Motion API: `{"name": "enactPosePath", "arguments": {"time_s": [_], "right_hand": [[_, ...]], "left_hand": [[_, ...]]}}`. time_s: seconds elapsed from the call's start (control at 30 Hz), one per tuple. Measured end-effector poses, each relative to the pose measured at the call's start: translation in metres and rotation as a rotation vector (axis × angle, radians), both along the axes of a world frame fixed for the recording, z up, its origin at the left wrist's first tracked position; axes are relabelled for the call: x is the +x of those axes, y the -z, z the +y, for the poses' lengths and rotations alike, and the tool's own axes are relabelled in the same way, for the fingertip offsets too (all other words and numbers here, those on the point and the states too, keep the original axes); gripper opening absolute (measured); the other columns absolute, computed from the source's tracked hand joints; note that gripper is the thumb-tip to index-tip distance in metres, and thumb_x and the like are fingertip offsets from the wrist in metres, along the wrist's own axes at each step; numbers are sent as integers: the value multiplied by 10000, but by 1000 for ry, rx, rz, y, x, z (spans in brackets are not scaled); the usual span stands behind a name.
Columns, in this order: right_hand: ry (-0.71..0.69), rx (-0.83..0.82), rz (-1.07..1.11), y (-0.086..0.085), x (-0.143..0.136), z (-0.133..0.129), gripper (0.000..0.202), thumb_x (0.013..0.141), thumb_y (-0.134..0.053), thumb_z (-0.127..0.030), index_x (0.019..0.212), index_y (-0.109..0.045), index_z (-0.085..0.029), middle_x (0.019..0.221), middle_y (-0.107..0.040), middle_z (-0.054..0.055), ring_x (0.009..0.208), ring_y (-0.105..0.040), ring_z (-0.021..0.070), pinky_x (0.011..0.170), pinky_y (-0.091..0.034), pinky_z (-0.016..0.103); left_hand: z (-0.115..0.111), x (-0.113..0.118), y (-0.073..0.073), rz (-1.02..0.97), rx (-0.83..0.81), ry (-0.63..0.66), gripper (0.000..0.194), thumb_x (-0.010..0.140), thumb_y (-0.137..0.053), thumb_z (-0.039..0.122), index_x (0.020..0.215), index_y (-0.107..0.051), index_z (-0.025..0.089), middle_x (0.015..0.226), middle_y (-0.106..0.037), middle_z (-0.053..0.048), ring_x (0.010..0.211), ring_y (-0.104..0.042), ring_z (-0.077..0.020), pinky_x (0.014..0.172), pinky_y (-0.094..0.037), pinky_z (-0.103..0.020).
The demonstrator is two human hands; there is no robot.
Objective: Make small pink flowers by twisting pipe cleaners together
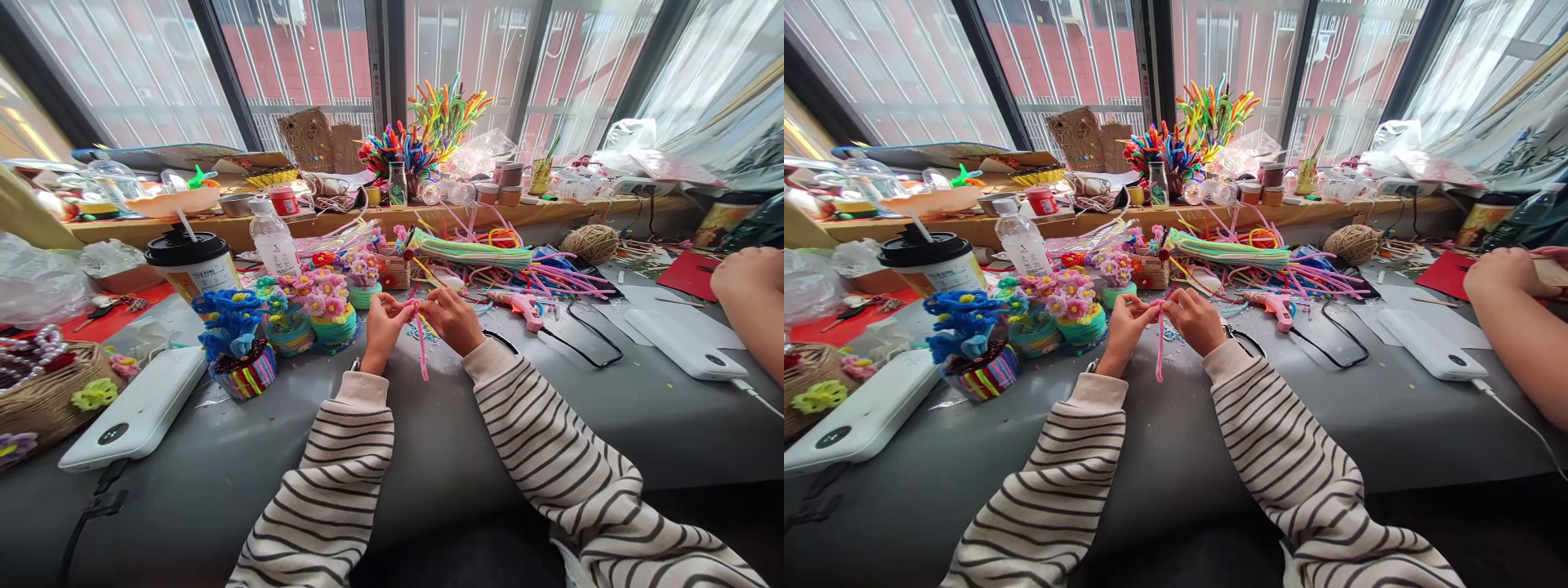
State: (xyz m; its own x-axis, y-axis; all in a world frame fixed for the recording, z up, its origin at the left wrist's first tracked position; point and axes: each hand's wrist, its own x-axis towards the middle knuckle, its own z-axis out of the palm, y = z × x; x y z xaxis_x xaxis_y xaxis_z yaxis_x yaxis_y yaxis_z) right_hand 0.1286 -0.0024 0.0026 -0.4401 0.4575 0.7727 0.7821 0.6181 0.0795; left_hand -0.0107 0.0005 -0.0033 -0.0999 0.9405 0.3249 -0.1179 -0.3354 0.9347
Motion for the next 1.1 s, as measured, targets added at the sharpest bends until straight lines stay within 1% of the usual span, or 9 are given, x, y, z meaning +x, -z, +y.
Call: {"name": "enactPosePath", "arguments": {"time_s": [0.2,0.33,0.43,0.53,0.67,0.77,0.87,1.0,1.1], "right_hand": [[-15,-96,119,2,-6,0,232,811,-394,-269,797,-592,-149,784,-520,79,766,-465,169,694,-377,290],[-47,-293,417,7,-12,0,192,768,-455,-288,739,-575,-141,737,-503,59,717,-470,150,654,-379,269],[-90,-534,735,10,-19,1,191,712,-513,-324,682,-561,-142,662,-495,24,632,-450,120,595,-361,249],[-249,-935,1108,9,-23,1,226,658,-542,-371,645,-541,-145,562,-450,-26,517,-390,76,502,-315,218],[-523,-1366,1382,3,-23,-1,252,569,-608,-379,631,-530,-148,537,-393,-56,464,-329,40,416,-221,184],[-548,-1376,1372,-1,-20,0,272,535,-642,-361,685,-564,-147,569,-434,-50,477,-342,31,422,-229,177],[-471,-1216,1293,-2,-16,3,268,564,-614,-390,685,-573,-155,587,-475,-40,491,-362,40,443,-259,183],[-384,-972,1155,1,-13,7,291,611,-562,-445,629,-569,-155,547,-468,-37,487,-351,53,453,-264,200],[-355,-964,1103,3,-13,8,306,594,-584,-451,632,-582,-148,554,-484,-33,491,-351,54,466,-272,203]], "left_hand": [[-7,3,-4,278,193,-154,293,641,-578,246,775,-322,194,657,-526,32,594,-578,-103,584,-452,-229],[-9,5,-2,613,397,-326,167,710,-508,231,781,-361,196,679,-517,18,610,-553,-102,581,-423,-224],[-8,4,1,828,529,-418,73,745,-461,214,770,-395,194,662,-521,2,624,-536,-118,573,-400,-233],[-7,4,3,924,635,-428,11,765,-430,199,764,-422,190,660,-535,-12,659,-538,-130,600,-400,-246],[-8,5,1,723,588,-426,76,749,-468,239,780,-416,193,699,-562,-11,673,-551,-119,630,-417,-246],[-8,4,-2,417,399,-368,214,698,-537,287,800,-370,203,721,-577,5,667,-574,-109,634,-437,-238],[-7,2,-3,223,229,-259,317,643,-588,306,813,-339,207,700,-590,14,650,-595,-118,636,-448,-243],[-7,3,-4,145,137,-182,365,594,-625,310,790,-335,205,668,-598,10,633,-606,-137,627,-451,-254],[-8,4,-4,144,127,-170,367,583,-629,310,778,-336,205,647,-589,17,606,-597,-131,609,-449,-252]]}}
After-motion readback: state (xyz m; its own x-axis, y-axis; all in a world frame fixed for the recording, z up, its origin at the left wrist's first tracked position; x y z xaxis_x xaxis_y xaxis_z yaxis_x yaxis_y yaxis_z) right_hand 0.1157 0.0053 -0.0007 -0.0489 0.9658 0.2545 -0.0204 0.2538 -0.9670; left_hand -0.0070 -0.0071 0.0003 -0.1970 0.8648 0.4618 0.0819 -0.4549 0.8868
